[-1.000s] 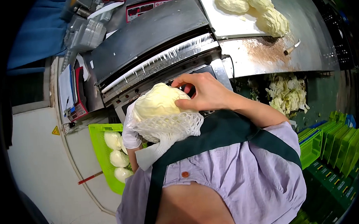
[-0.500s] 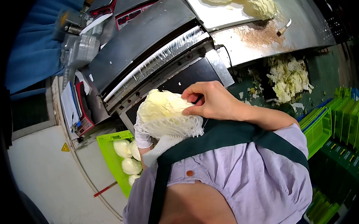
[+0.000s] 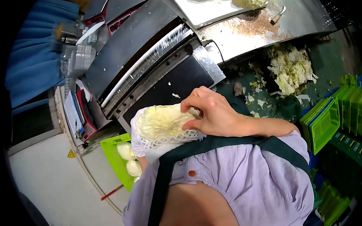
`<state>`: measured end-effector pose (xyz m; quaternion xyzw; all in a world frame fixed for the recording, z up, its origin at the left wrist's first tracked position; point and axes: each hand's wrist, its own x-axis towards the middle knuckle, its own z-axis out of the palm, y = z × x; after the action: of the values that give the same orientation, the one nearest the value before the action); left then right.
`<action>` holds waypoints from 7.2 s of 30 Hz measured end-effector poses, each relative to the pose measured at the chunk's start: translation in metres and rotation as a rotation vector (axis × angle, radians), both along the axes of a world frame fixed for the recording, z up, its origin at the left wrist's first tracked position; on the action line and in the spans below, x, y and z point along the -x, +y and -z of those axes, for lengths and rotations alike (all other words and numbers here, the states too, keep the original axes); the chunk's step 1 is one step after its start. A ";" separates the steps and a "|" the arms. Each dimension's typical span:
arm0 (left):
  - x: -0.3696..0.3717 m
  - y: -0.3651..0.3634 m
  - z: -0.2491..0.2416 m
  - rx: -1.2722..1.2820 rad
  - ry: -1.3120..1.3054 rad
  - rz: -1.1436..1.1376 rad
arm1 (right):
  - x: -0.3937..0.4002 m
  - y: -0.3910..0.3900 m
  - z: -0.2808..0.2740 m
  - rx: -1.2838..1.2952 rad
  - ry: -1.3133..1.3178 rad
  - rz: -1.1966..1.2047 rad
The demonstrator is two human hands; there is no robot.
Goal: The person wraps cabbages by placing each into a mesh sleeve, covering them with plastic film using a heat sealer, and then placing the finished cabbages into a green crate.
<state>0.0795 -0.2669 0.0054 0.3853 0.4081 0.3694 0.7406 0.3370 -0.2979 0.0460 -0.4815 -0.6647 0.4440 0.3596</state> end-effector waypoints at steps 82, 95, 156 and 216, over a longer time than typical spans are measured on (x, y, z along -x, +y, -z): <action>-0.122 0.000 -0.015 -0.122 0.305 0.025 | -0.125 0.023 0.004 0.281 0.178 -0.168; -0.124 0.005 -0.003 -0.046 0.232 0.023 | -0.123 0.039 0.020 0.414 0.371 -0.234; -0.133 0.045 0.048 0.287 0.036 0.130 | -0.124 0.072 0.085 -0.517 -0.227 -0.106; -0.120 0.036 0.043 0.162 -0.063 0.040 | -0.192 0.027 0.044 -0.408 -0.399 -0.010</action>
<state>0.2000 -0.2305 -0.0380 0.3206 0.4053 0.3321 0.7891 0.5286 -0.2710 0.0023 -0.4738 -0.8002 0.1992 0.3090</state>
